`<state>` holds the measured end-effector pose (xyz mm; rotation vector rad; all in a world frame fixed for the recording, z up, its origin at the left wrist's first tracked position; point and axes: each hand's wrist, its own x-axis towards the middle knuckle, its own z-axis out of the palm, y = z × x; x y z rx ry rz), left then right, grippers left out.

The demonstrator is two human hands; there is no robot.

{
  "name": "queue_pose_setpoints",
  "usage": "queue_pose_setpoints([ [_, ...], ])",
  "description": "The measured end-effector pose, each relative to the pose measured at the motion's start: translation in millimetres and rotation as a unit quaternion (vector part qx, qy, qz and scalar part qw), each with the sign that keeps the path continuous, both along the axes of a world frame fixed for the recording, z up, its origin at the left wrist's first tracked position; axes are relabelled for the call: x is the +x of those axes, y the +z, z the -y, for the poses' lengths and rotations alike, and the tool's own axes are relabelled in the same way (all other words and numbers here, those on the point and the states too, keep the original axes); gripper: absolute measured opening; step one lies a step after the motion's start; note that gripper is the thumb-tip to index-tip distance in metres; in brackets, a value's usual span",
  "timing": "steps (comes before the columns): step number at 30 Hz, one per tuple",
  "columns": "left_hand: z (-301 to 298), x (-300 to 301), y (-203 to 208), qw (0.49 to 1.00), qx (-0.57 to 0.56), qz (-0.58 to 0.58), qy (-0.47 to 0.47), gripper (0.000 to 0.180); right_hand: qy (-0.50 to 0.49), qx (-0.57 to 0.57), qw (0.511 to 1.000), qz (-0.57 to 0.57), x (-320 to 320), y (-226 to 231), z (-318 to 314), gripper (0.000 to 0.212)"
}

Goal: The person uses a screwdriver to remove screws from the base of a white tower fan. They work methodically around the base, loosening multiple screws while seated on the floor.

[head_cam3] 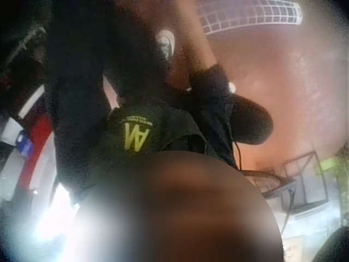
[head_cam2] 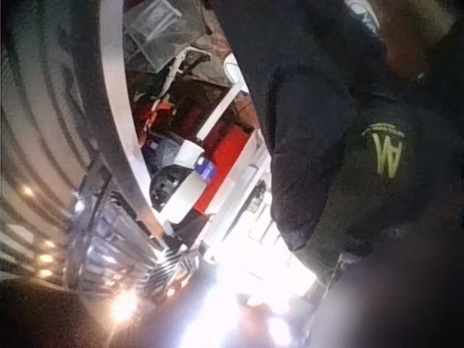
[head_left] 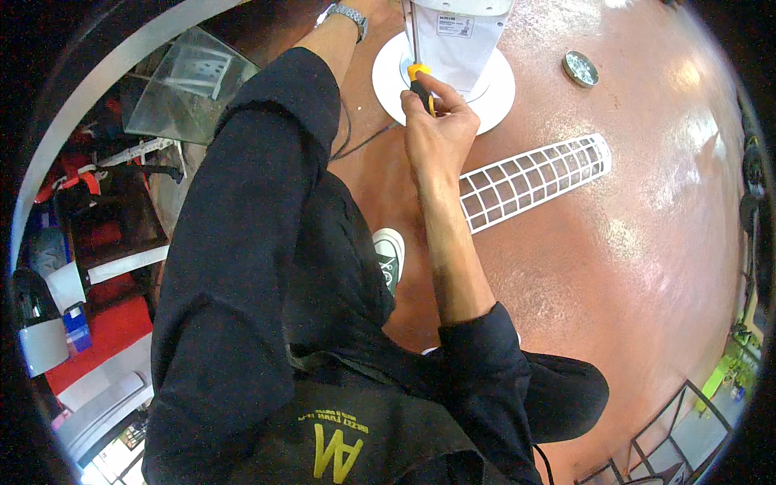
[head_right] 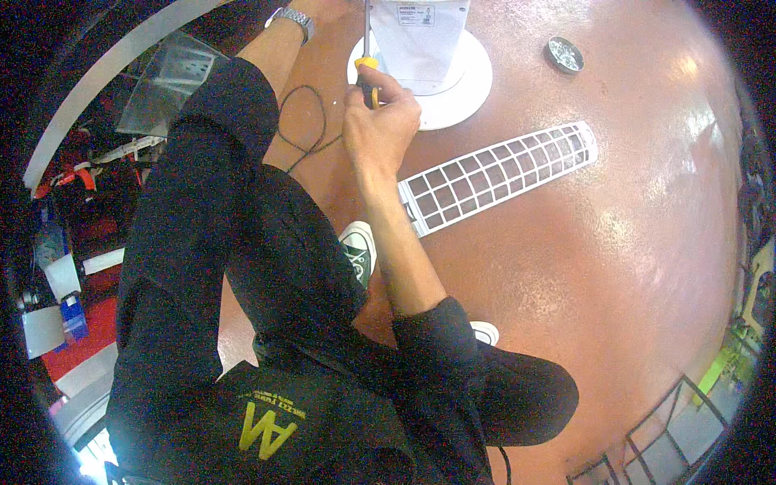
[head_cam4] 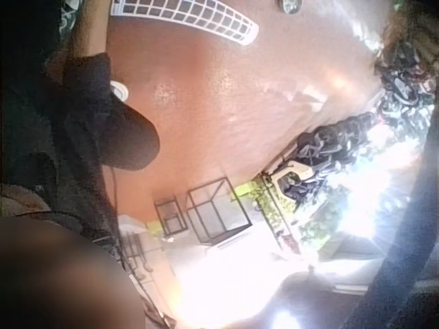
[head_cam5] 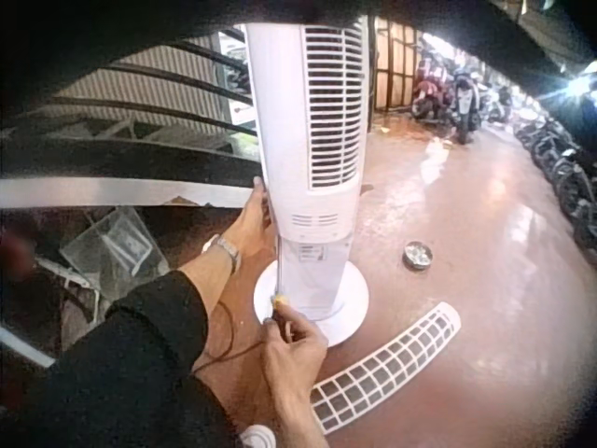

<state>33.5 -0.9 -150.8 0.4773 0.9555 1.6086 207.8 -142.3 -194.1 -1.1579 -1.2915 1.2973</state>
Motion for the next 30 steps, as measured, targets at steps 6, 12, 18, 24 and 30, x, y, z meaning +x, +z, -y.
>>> queue_pose_setpoints([
  [6, -4, 2, -16, 0.997, -0.035, -0.073, -0.003, 0.051, -0.045, -0.090, 0.991, -0.086, -2, 4, -5, 0.036],
  [12, 41, -16, -47, 0.944, -0.226, -0.220, -0.092, 0.033, -0.033, -0.065, 0.995, -0.073, -3, 0, -9, 0.035],
  [18, 66, -4, -10, 0.943, -0.195, -0.202, -0.178, 0.021, -0.042, 0.029, 0.999, 0.006, 1, 15, -5, 0.032],
  [24, 60, 6, -10, 0.922, -0.217, -0.302, -0.103, 0.014, 0.124, -0.293, 0.908, -0.272, 11, 19, -1, 0.033],
  [30, 62, -1, -18, 0.939, -0.202, -0.254, -0.118, 0.018, 0.141, -0.384, 0.833, -0.373, 17, 23, 8, 0.025],
])
